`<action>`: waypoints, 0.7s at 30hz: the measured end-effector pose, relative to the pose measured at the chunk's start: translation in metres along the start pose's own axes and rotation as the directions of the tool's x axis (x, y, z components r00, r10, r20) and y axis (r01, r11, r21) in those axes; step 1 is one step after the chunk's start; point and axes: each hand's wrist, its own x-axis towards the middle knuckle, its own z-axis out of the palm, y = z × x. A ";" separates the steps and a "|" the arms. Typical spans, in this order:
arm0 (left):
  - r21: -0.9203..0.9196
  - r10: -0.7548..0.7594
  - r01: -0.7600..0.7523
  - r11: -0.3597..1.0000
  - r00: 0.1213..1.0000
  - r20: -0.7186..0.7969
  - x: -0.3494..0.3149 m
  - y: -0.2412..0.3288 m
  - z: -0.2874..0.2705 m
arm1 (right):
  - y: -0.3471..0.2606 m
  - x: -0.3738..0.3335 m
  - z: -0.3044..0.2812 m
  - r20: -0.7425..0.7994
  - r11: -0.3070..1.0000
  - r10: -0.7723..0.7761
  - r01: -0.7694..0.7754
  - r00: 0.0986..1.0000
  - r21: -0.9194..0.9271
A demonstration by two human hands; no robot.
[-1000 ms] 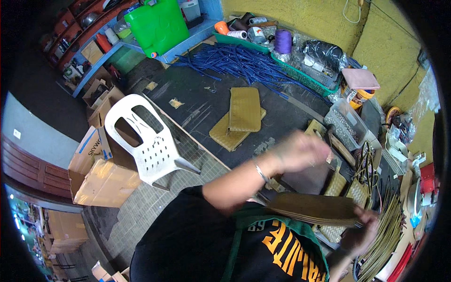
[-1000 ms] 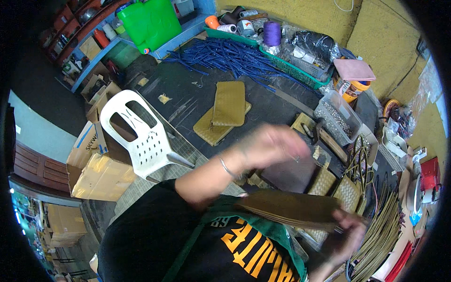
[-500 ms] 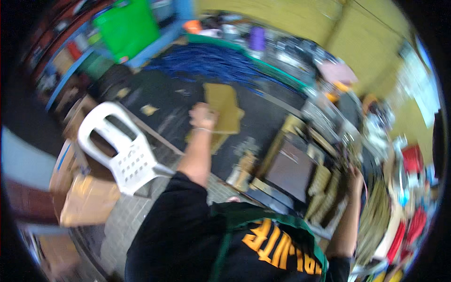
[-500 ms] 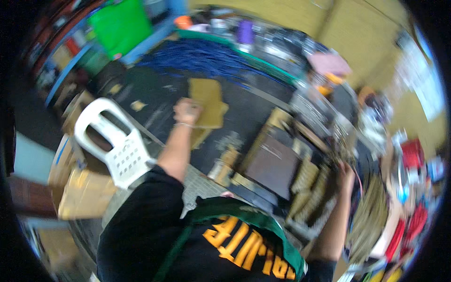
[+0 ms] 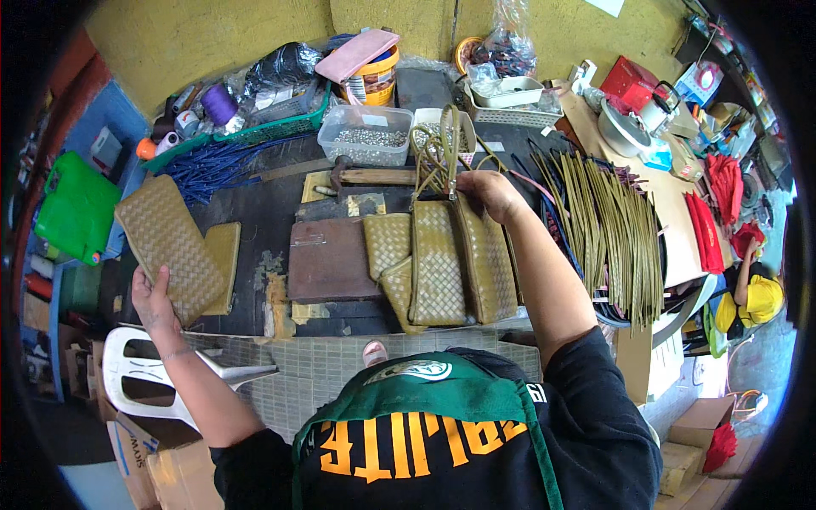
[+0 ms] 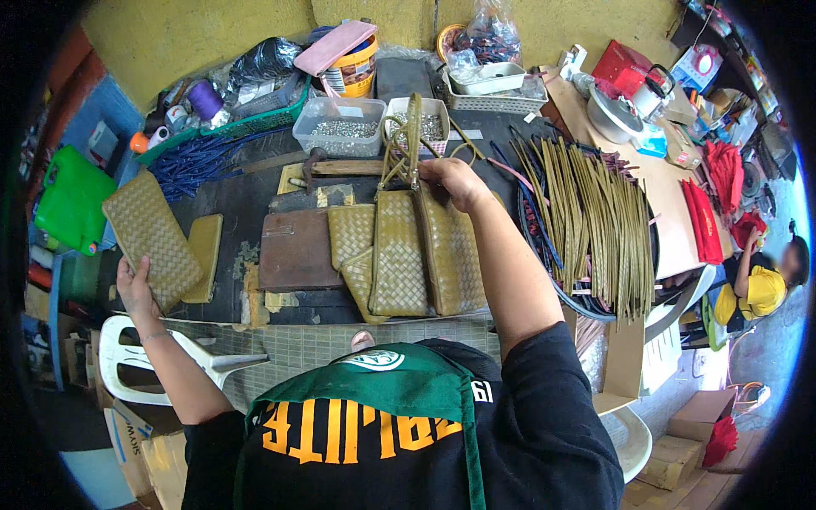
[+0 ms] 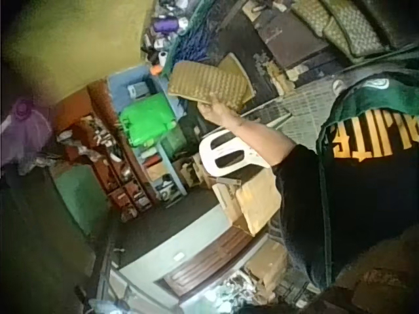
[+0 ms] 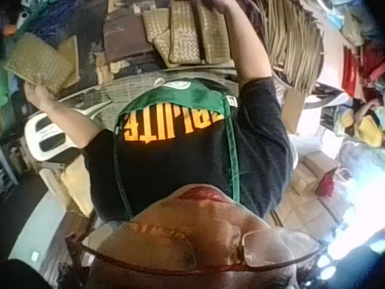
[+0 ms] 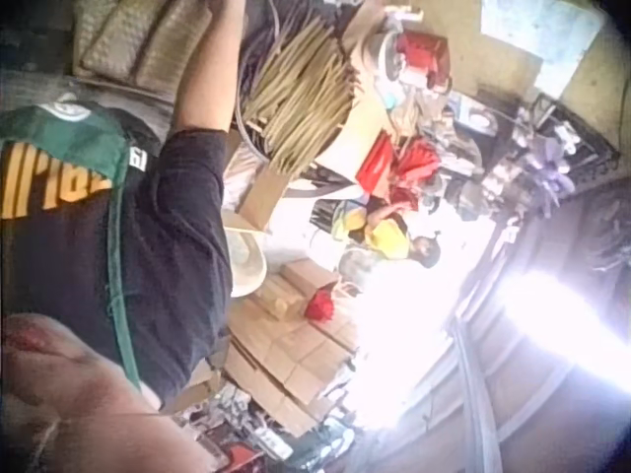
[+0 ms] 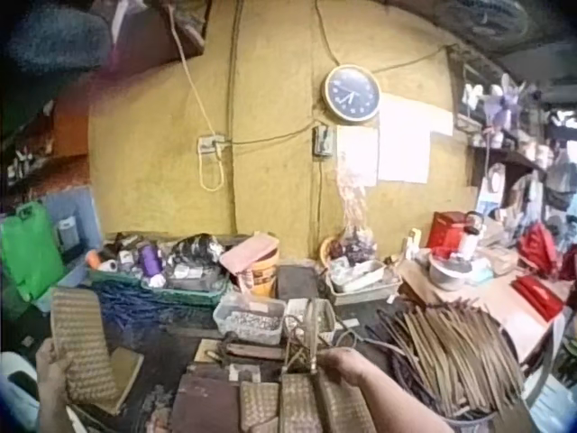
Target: The person assembles woven bags by selecting woven strips and attaching them to the handles of a woven bag by hand, then placing smaller woven pouches into the bag.
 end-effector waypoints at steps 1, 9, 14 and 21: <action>-0.030 0.039 -0.038 0.999 0.999 0.016 -0.011 0.009 0.000 | 0.001 0.000 0.002 0.012 1.000 -0.002 0.001 1.000 0.012; -0.062 0.008 -0.009 0.998 1.000 -0.010 -0.104 0.050 0.018 | 0.007 0.012 -0.007 0.135 0.999 -0.008 0.001 0.991 0.052; -0.158 0.030 -0.027 0.987 0.999 0.022 -0.150 0.076 0.033 | 0.009 0.013 -0.012 0.200 0.992 -0.085 0.063 0.976 0.112; -0.292 0.094 -0.120 0.949 0.990 -0.103 -0.174 0.089 0.103 | 0.015 -0.008 0.022 -0.146 0.833 -0.467 0.378 0.872 -0.403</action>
